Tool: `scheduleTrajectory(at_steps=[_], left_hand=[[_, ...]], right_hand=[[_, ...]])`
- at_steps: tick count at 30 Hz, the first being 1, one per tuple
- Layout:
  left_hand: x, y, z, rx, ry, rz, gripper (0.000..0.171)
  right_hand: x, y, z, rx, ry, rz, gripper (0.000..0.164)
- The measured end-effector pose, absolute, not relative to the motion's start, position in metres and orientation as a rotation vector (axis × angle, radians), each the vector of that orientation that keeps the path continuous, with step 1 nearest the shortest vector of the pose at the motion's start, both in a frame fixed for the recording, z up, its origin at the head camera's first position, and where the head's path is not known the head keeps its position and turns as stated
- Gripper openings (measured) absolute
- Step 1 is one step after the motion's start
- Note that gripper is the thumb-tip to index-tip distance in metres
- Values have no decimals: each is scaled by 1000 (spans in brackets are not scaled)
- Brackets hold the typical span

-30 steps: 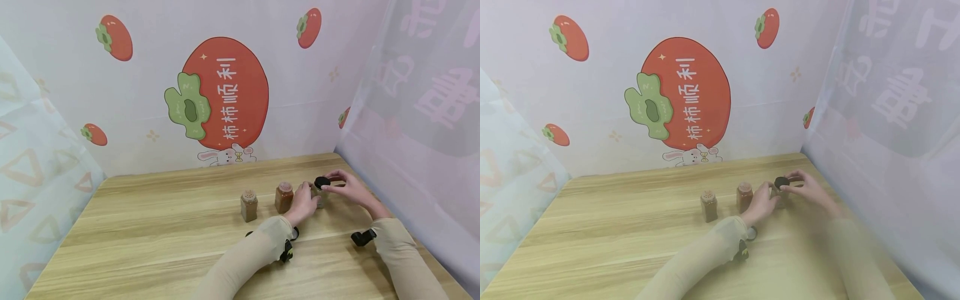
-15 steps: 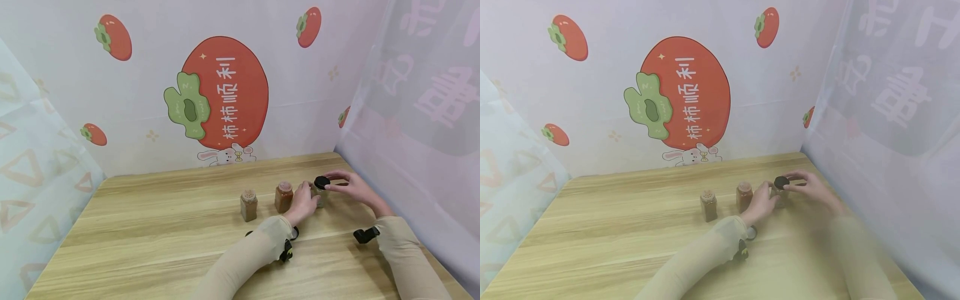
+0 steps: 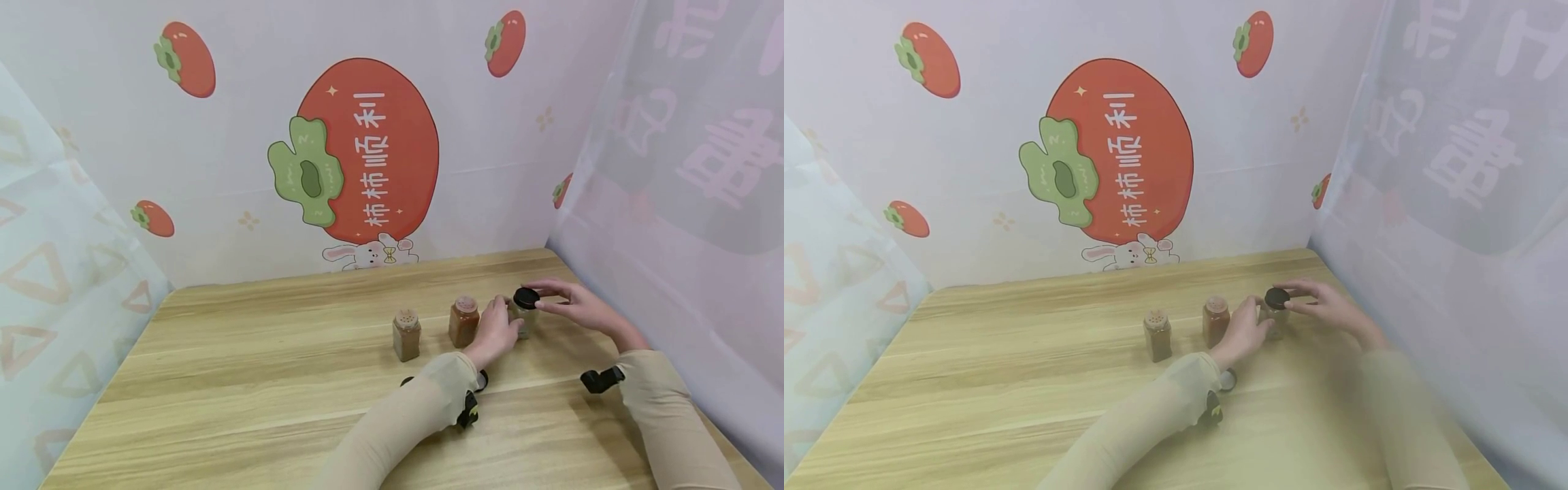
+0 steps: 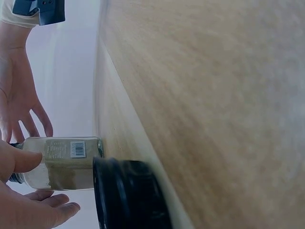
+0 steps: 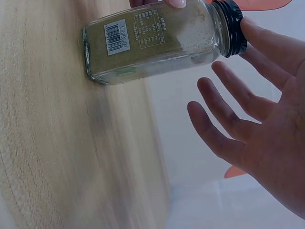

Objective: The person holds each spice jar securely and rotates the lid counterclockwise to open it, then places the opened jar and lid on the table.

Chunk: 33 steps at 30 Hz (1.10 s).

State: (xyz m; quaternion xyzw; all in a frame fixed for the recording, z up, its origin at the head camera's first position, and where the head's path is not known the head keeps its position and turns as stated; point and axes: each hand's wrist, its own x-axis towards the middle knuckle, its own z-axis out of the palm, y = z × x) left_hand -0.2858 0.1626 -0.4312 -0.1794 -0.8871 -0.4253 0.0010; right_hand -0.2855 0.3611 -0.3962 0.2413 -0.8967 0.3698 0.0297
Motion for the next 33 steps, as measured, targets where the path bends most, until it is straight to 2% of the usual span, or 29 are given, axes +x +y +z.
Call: scheduleTrajectory(at_steps=[7, 21, 33], left_hand=[[-286, 162, -431, -566, -2782, -1339, 40], [-286, 163, -431, -529, -2775, -1367, 40], [-286, 162, -432, -530, -2775, -1353, 37]], right_hand=[[-284, 361, -397, 768, -2738, 1177, 42], [-282, 354, -402, 497, -2731, 1185, 45], [-281, 345, -404, 396, -2741, 1219, 44]])
